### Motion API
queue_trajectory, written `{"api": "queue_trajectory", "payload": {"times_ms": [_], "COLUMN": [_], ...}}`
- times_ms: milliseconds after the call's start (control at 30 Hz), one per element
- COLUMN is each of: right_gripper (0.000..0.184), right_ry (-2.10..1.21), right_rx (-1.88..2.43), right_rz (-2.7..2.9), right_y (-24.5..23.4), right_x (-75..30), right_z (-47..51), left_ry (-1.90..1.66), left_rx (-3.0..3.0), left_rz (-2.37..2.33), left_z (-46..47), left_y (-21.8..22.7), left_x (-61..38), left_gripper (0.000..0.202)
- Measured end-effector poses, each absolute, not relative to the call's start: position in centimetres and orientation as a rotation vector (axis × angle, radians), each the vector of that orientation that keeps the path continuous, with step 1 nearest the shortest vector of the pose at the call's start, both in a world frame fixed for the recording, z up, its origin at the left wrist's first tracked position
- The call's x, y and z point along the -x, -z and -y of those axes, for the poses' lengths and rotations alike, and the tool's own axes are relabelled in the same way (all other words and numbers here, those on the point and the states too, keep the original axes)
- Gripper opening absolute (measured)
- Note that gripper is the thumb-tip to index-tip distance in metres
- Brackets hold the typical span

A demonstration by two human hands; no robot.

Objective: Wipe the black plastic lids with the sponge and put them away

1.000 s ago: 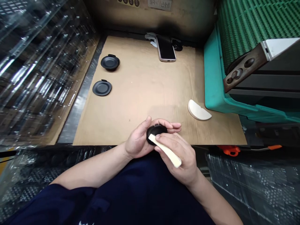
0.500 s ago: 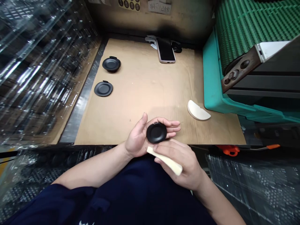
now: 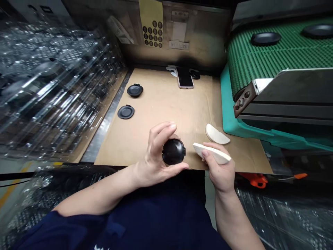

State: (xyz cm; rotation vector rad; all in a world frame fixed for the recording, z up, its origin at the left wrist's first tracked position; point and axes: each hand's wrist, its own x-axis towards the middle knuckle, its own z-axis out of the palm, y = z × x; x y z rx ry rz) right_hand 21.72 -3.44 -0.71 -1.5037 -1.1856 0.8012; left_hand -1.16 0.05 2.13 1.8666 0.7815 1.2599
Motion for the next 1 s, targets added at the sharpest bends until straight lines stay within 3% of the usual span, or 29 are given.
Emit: {"api": "queue_trajectory", "payload": {"times_ms": [67,200,267,367,400,600,733,867,1000], "right_gripper": [0.034,0.036,0.038,0.037,0.037,0.034,0.033,0.034,0.034], "right_ry": [-0.871,-0.93,-0.928,-0.912,-0.907,-0.822,-0.788,-0.777,-0.788], "right_rx": [1.557,1.602,1.607,1.62,1.621,1.567,1.534,1.512,1.518], "right_rz": [1.219,1.305,1.326,1.36,1.376,1.458,1.482,1.488,1.47], "right_y": [0.7,0.6,0.6,0.8,0.8,1.2,1.5,1.4,1.4], "right_x": [-21.7,-21.7,-21.8,-22.0,-22.1,-22.2,-22.2,-22.0,-21.9], "right_z": [2.9,2.8,2.9,3.0,2.9,2.8,2.8,2.8,2.8], "left_ry": [-1.327,-1.356,-1.216,-0.801,-0.69,-0.592,-0.529,-0.382,-0.366], "left_rx": [-2.064,-2.201,-2.238,-2.151,-2.108,-2.128,-2.331,-2.499,-2.555], "left_rz": [-0.795,-0.84,-0.84,-0.998,-1.097,-1.524,-1.425,-1.294,-1.467], "left_z": [-0.3,-0.8,-1.4,-3.1,-3.9,-6.7,-6.0,-6.2,-9.1], "left_y": [-2.6,-3.5,-4.1,-4.8,-4.8,-3.4,-2.3,-1.6,-1.0], "left_x": [1.4,1.6,1.9,2.4,2.7,5.3,6.7,6.8,7.1], "left_gripper": [0.112,0.102,0.077,0.018,0.015,0.032,0.049,0.038,0.038]}}
